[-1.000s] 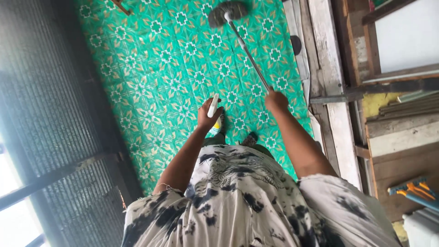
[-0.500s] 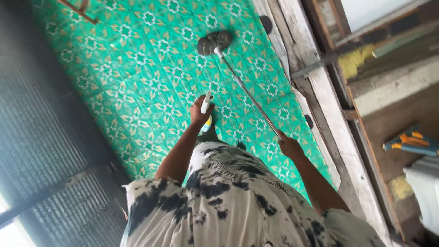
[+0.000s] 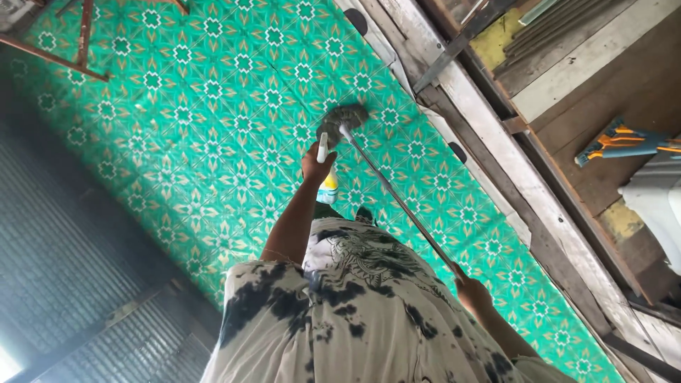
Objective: The person is mopping a green patterned tiled floor on a balcony or porch using a mop and a spray bottle.
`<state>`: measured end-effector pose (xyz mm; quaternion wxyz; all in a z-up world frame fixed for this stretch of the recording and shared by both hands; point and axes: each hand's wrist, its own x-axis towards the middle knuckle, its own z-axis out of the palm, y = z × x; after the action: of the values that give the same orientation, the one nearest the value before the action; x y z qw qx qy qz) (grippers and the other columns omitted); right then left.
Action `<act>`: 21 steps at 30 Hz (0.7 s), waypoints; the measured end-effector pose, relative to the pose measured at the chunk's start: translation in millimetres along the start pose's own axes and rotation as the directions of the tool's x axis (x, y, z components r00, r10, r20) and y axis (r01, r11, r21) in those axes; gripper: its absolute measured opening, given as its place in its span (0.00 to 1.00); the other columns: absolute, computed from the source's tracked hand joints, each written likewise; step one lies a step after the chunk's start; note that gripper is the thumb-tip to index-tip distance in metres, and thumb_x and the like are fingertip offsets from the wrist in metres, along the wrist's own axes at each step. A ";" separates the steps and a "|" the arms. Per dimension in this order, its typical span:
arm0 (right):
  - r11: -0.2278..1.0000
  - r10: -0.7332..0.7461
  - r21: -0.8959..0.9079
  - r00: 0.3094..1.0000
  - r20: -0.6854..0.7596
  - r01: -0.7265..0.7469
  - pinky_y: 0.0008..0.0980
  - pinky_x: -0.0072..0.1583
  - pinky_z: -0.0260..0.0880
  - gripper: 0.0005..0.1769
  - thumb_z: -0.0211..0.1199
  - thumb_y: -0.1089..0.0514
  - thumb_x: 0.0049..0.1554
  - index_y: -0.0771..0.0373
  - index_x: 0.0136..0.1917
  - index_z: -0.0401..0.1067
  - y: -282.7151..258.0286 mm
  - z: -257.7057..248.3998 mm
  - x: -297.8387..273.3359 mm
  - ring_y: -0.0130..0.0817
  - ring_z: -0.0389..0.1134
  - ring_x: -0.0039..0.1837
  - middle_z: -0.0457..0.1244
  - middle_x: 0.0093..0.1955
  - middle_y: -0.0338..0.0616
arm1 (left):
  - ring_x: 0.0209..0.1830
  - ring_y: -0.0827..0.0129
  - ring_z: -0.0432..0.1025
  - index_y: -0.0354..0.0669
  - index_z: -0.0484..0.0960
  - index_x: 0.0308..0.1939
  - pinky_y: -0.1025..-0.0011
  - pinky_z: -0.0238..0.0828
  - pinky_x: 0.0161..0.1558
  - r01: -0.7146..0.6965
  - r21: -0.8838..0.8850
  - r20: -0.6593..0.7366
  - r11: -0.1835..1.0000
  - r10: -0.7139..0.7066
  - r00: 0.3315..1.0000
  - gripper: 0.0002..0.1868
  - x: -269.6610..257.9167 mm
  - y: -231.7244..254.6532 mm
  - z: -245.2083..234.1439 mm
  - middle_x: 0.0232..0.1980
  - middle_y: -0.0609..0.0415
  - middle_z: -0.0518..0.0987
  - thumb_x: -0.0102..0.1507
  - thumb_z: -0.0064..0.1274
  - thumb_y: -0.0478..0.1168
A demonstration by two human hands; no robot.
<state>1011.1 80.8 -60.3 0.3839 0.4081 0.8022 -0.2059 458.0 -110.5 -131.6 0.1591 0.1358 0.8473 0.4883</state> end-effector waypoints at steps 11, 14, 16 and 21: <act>0.961 -0.274 -0.082 0.951 -0.140 0.265 0.57 0.42 0.73 0.41 0.49 0.58 0.64 0.54 0.86 0.37 -322.1 -161.2 172.0 0.57 0.72 0.42 0.68 0.46 0.62 | 0.40 0.61 0.81 0.51 0.82 0.51 0.63 0.77 0.44 0.042 -0.019 0.089 0.999 -0.040 0.995 0.20 7.9 32.6 -40.5 0.41 0.53 0.85 0.56 0.66 0.46; 0.975 -0.224 -0.041 0.969 -0.109 0.220 0.57 0.43 0.74 0.40 0.47 0.58 0.64 0.51 0.85 0.37 -360.0 -204.4 158.0 0.56 0.71 0.44 0.67 0.49 0.61 | 0.41 0.60 0.81 0.50 0.82 0.51 0.63 0.77 0.45 0.019 -0.008 0.122 1.000 -0.018 0.992 0.21 17.2 27.0 -44.9 0.42 0.52 0.85 0.56 0.67 0.46; 0.982 -0.187 -0.025 0.981 -0.057 0.186 0.57 0.45 0.74 0.39 0.46 0.57 0.65 0.50 0.85 0.37 -358.1 -220.3 146.3 0.56 0.72 0.45 0.68 0.49 0.60 | 0.42 0.60 0.81 0.50 0.82 0.52 0.62 0.77 0.45 -0.012 -0.002 0.137 1.000 0.012 0.991 0.21 26.4 23.1 -45.1 0.43 0.52 0.85 0.56 0.67 0.45; 0.987 -0.162 0.020 0.987 0.007 0.162 0.55 0.45 0.72 0.34 0.44 0.50 0.69 0.50 0.85 0.43 -314.6 -236.5 77.5 0.54 0.71 0.39 0.70 0.39 0.57 | 0.44 0.59 0.82 0.48 0.82 0.51 0.62 0.77 0.46 -0.122 -0.072 0.180 0.990 0.133 0.975 0.22 58.1 3.3 -39.1 0.45 0.51 0.85 0.55 0.68 0.44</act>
<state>620.5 88.5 31.0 0.3654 0.3445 0.8290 -0.2460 389.5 -117.1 -118.2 0.2091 0.2295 0.8034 0.5081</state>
